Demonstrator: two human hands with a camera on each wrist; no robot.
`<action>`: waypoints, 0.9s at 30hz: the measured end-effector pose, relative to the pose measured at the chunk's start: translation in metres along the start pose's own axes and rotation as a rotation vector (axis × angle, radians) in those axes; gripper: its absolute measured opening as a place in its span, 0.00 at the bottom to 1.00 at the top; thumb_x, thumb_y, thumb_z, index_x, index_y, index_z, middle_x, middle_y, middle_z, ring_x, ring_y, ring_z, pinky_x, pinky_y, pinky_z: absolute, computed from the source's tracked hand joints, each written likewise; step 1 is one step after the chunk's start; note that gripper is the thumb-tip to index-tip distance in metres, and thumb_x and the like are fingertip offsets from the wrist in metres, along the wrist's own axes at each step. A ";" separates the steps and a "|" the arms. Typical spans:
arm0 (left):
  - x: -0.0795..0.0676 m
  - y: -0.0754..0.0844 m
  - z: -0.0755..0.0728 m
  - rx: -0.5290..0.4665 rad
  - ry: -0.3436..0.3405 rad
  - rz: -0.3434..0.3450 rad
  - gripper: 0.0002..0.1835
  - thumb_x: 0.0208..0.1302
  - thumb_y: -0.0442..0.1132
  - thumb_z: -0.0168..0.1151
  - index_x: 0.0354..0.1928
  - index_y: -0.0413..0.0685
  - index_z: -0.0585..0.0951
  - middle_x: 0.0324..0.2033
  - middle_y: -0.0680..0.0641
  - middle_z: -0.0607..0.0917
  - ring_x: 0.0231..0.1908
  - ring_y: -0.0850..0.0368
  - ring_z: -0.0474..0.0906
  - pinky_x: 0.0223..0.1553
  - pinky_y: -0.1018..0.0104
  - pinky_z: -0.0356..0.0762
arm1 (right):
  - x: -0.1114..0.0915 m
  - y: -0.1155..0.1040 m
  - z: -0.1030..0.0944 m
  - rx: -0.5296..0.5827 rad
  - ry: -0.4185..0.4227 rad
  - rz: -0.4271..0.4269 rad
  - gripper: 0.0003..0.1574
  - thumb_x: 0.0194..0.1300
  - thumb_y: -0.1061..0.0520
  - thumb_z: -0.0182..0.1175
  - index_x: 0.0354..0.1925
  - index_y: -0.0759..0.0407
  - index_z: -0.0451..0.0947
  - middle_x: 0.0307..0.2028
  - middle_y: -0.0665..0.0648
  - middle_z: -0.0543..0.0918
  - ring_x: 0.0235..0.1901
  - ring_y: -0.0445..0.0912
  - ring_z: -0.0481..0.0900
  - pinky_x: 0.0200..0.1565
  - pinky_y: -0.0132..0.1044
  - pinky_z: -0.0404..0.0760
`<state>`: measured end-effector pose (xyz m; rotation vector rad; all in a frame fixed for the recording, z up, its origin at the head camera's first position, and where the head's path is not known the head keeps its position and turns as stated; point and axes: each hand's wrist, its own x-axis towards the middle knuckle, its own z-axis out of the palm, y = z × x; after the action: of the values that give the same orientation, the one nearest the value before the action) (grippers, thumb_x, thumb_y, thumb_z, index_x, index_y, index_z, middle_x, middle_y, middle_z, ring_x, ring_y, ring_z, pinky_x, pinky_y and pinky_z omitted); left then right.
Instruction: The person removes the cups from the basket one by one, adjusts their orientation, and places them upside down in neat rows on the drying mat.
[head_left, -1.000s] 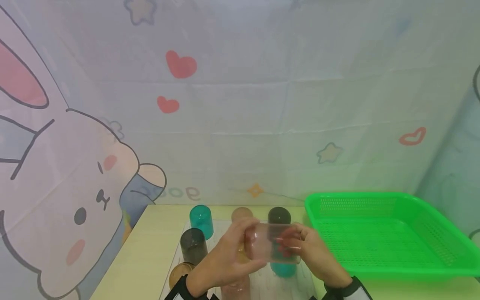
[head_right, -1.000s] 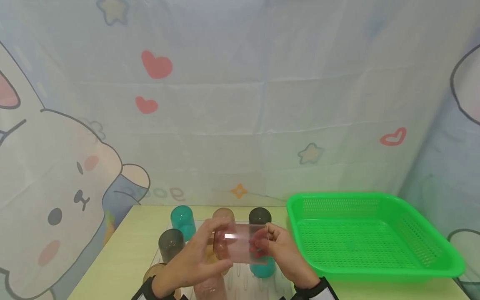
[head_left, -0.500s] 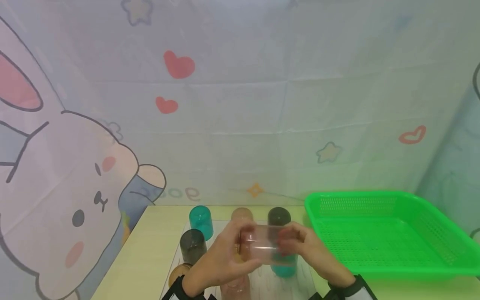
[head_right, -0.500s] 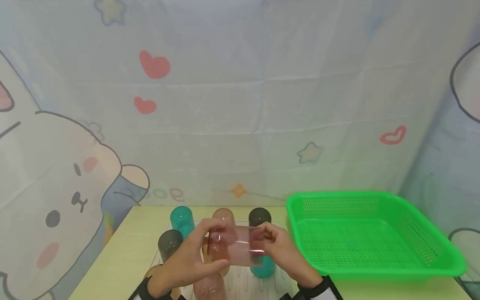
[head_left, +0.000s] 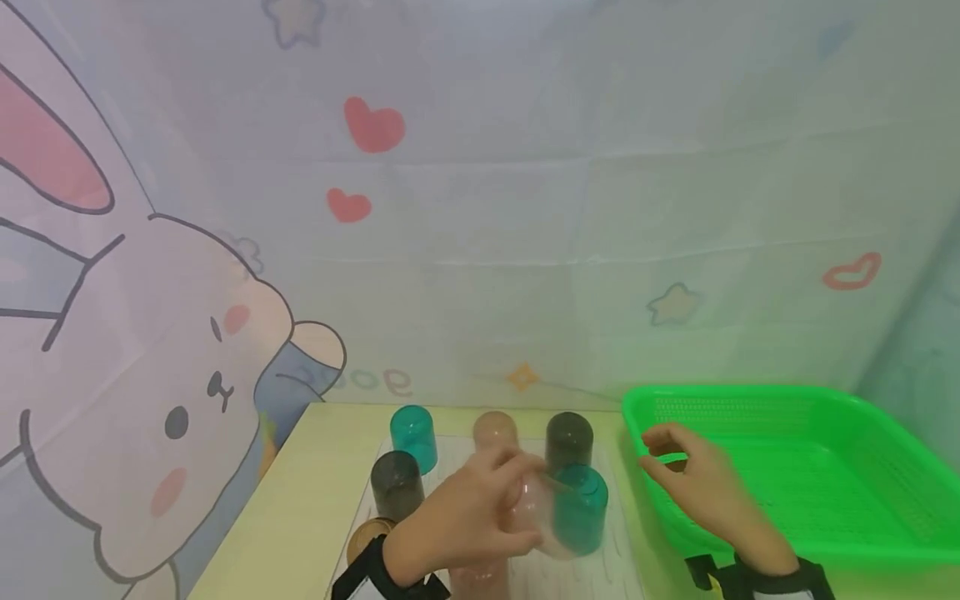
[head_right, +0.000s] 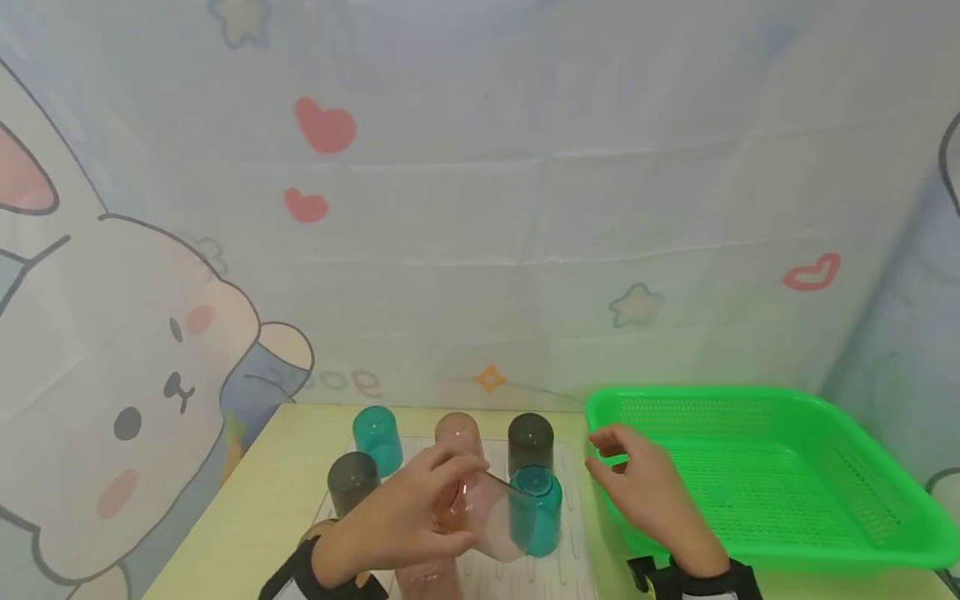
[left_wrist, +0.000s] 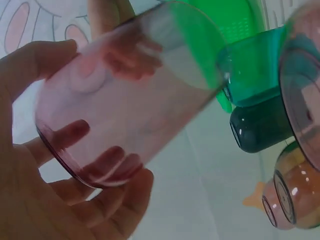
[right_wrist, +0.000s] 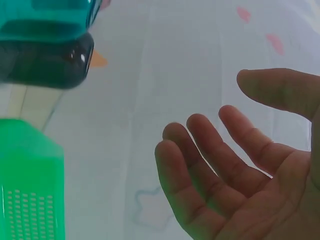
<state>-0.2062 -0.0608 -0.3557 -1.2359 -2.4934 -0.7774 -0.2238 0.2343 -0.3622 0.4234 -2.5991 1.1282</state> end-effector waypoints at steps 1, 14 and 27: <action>0.002 0.002 0.001 0.045 -0.003 0.010 0.30 0.55 0.50 0.68 0.59 0.53 0.72 0.47 0.51 0.71 0.32 0.67 0.70 0.33 0.81 0.69 | -0.001 0.002 -0.003 -0.006 0.001 0.020 0.18 0.66 0.55 0.60 0.51 0.62 0.73 0.46 0.57 0.79 0.46 0.54 0.77 0.41 0.36 0.79; 0.017 0.029 0.038 0.294 -0.223 -0.032 0.30 0.58 0.56 0.62 0.61 0.56 0.73 0.49 0.53 0.75 0.40 0.62 0.72 0.30 0.75 0.68 | -0.009 0.020 -0.010 -0.007 0.002 0.105 0.23 0.67 0.47 0.58 0.53 0.60 0.72 0.48 0.60 0.78 0.46 0.56 0.78 0.43 0.45 0.79; 0.025 0.030 0.092 0.478 -0.384 -0.027 0.26 0.58 0.57 0.64 0.57 0.62 0.72 0.43 0.54 0.74 0.37 0.61 0.69 0.26 0.74 0.69 | -0.008 0.033 -0.012 -0.102 0.004 0.068 0.28 0.66 0.48 0.59 0.57 0.64 0.70 0.55 0.66 0.69 0.52 0.62 0.71 0.45 0.52 0.77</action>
<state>-0.1967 0.0226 -0.4105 -1.2573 -2.7588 0.0770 -0.2274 0.2660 -0.3789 0.3126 -2.6719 1.0104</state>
